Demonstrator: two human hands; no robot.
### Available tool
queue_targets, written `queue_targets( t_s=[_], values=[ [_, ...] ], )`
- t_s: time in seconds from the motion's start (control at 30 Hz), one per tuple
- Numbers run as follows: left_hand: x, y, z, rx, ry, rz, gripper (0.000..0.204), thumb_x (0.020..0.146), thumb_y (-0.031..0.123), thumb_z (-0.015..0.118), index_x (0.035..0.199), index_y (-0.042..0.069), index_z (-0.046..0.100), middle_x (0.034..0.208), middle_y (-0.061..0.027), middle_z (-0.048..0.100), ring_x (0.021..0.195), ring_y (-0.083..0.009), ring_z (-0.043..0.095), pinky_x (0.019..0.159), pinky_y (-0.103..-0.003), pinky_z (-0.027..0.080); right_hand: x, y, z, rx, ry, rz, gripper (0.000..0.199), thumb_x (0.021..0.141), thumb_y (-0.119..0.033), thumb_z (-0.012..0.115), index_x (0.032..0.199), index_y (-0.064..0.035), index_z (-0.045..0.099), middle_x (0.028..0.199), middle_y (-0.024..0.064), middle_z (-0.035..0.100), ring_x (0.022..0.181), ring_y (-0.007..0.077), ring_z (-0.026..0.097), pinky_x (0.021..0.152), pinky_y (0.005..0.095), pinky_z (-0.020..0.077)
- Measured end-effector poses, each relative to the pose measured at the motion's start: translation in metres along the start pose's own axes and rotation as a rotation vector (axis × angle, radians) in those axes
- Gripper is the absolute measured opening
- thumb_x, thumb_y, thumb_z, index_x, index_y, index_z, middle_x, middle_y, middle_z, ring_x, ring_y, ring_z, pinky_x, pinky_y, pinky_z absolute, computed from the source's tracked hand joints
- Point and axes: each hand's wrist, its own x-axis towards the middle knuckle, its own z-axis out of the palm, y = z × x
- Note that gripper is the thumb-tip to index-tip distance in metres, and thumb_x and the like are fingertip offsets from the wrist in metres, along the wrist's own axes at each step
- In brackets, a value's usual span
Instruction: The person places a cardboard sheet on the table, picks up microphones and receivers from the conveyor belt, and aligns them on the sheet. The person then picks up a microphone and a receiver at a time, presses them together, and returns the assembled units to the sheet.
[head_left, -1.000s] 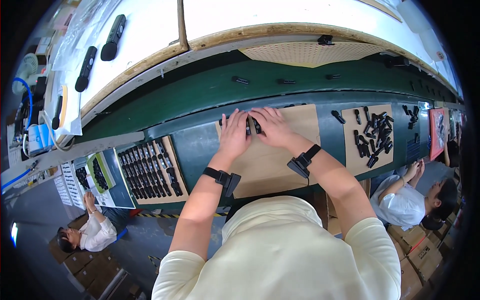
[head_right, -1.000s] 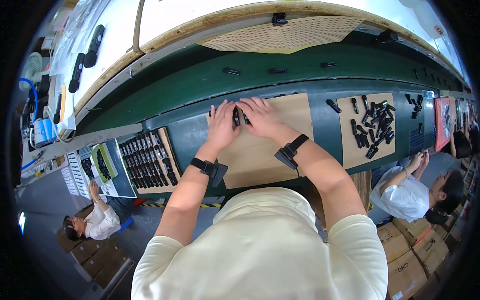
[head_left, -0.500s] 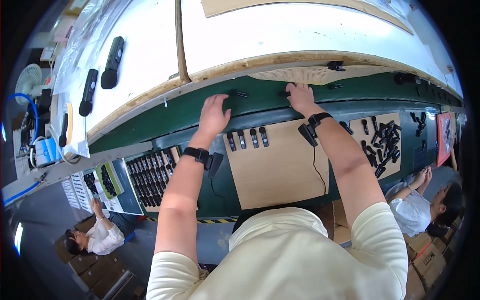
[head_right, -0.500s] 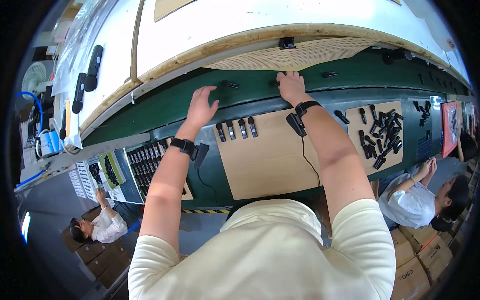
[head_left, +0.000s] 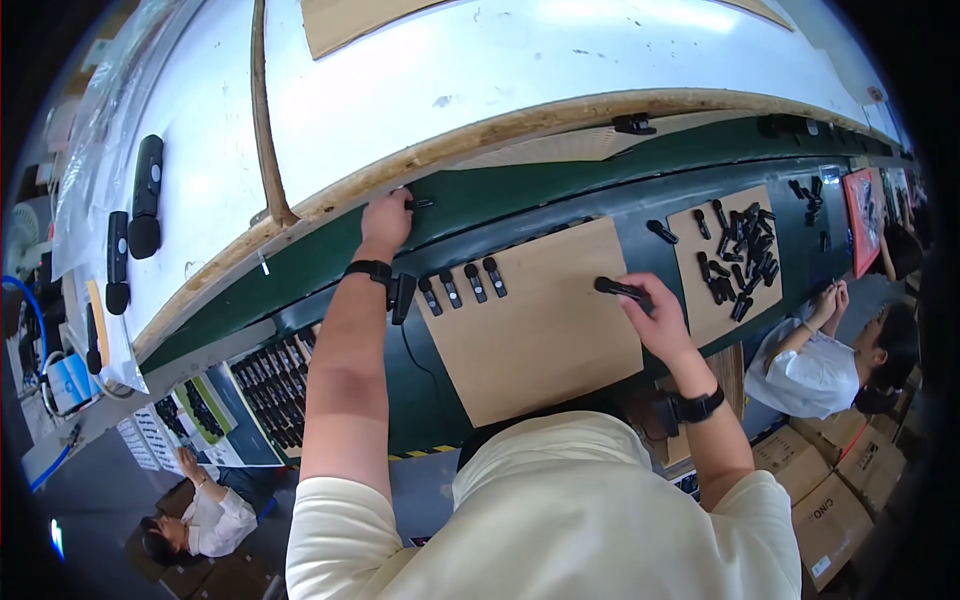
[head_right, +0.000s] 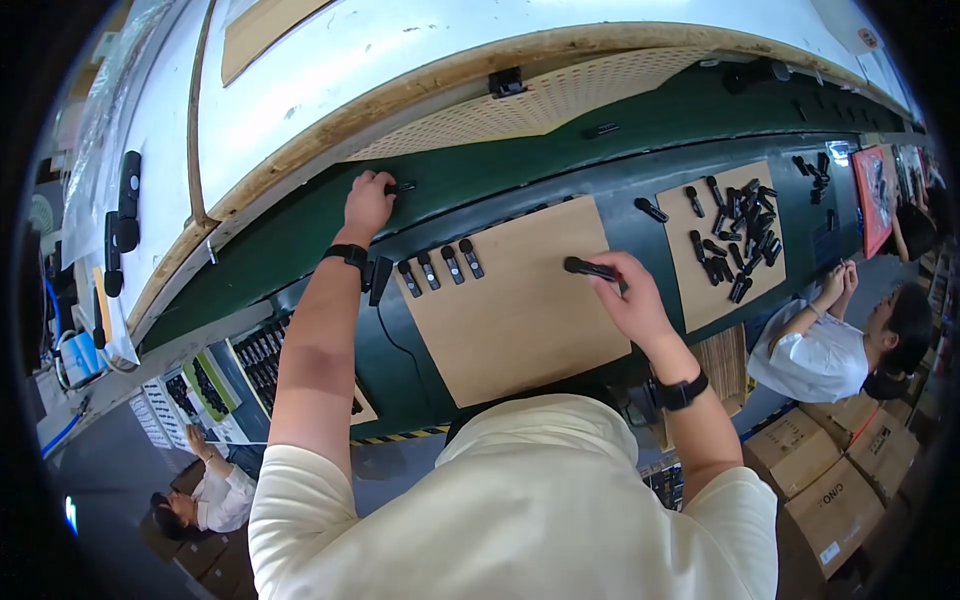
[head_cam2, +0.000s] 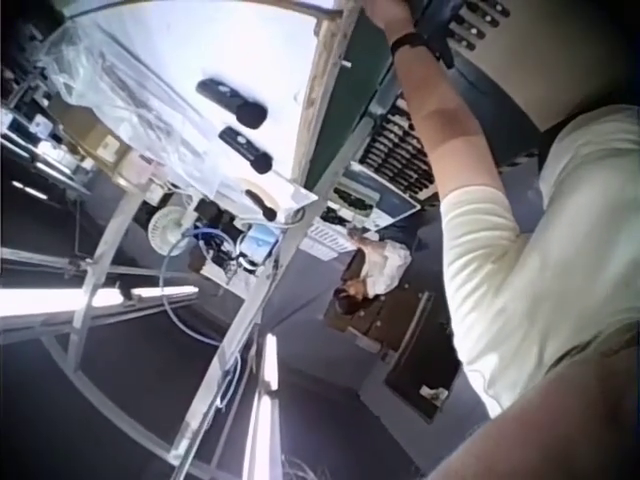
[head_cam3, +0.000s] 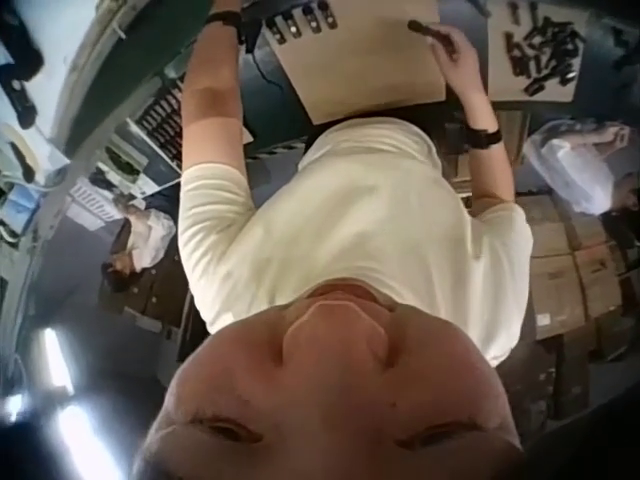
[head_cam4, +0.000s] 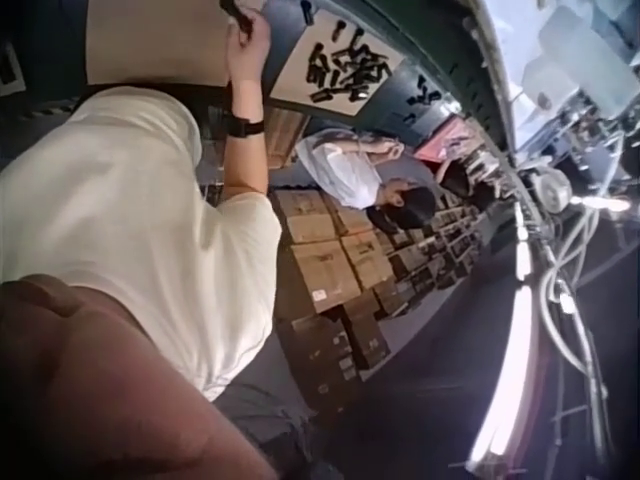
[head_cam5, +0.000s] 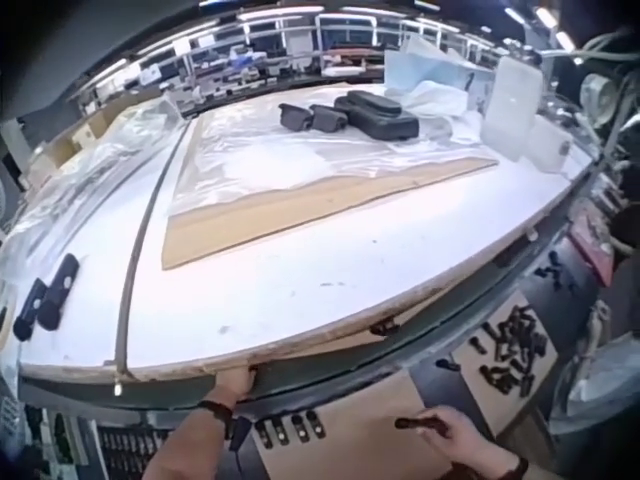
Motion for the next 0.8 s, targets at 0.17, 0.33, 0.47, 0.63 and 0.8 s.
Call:
queue_targets(
  t_s=[0.17, 0.33, 0.47, 0.63, 0.8],
  values=[
    [-0.021, -0.004, 0.000, -0.162, 0.171, -0.073, 0.029, 0.082, 0.013, 0.067, 0.111, 0.010, 0.065, 0.100, -0.0146, 0.069, 0.093, -0.0322, 0.066, 0.083, -0.042, 0.052, -0.029, 0.003, 0.002, 0.190, 0.054, 0.151, 0.024, 0.090, 0.001, 0.062, 0.113, -0.0013, 0.059, 0.106, 0.0036, 0.063, 0.097, 0.0097, 0.059, 0.086, 0.0253, 0.0480],
    [-0.076, 0.017, -0.021, -0.647, 0.361, 0.006, 0.028, 0.082, 0.006, 0.069, 0.110, 0.007, 0.066, 0.095, -0.0091, 0.069, 0.083, -0.0205, 0.065, 0.075, -0.031, 0.052, -0.015, -0.039, 0.015, 0.225, -0.029, 0.086, 0.024, 0.088, 0.003, 0.064, 0.111, -0.0010, 0.060, 0.106, 0.0030, 0.063, 0.098, 0.0093, 0.060, 0.087, 0.0253, 0.0480],
    [-0.156, 0.076, -0.070, -0.843, 0.287, -0.140, 0.026, 0.083, 0.000, 0.069, 0.109, 0.003, 0.066, 0.095, -0.0040, 0.067, 0.082, -0.0105, 0.060, 0.074, -0.023, 0.048, -0.017, -0.082, 0.016, 0.279, -0.113, 0.039, 0.026, 0.085, 0.005, 0.066, 0.110, -0.0008, 0.061, 0.106, 0.0043, 0.063, 0.099, 0.0109, 0.060, 0.087, 0.0263, 0.0482],
    [-0.248, 0.127, -0.108, -1.245, 0.355, -0.026, 0.026, 0.082, -0.009, 0.068, 0.106, 0.000, 0.065, 0.102, -0.0043, 0.065, 0.088, -0.0095, 0.059, 0.080, -0.023, 0.047, -0.035, -0.120, 0.012, 0.332, -0.184, -0.210, 0.029, 0.082, 0.007, 0.067, 0.109, -0.0011, 0.062, 0.103, 0.0067, 0.063, 0.097, 0.0147, 0.060, 0.086, 0.0279, 0.0476],
    [-0.297, 0.168, -0.127, -1.409, 0.314, 0.020, 0.028, 0.080, -0.010, 0.069, 0.106, 0.000, 0.065, 0.105, -0.0055, 0.065, 0.093, -0.0111, 0.061, 0.084, -0.025, 0.048, -0.060, -0.147, 0.007, 0.364, -0.216, -0.316, 0.030, 0.079, 0.009, 0.068, 0.107, -0.0004, 0.063, 0.100, 0.0085, 0.063, 0.093, 0.0170, 0.060, 0.084, 0.0285, 0.0466]
  ],
)
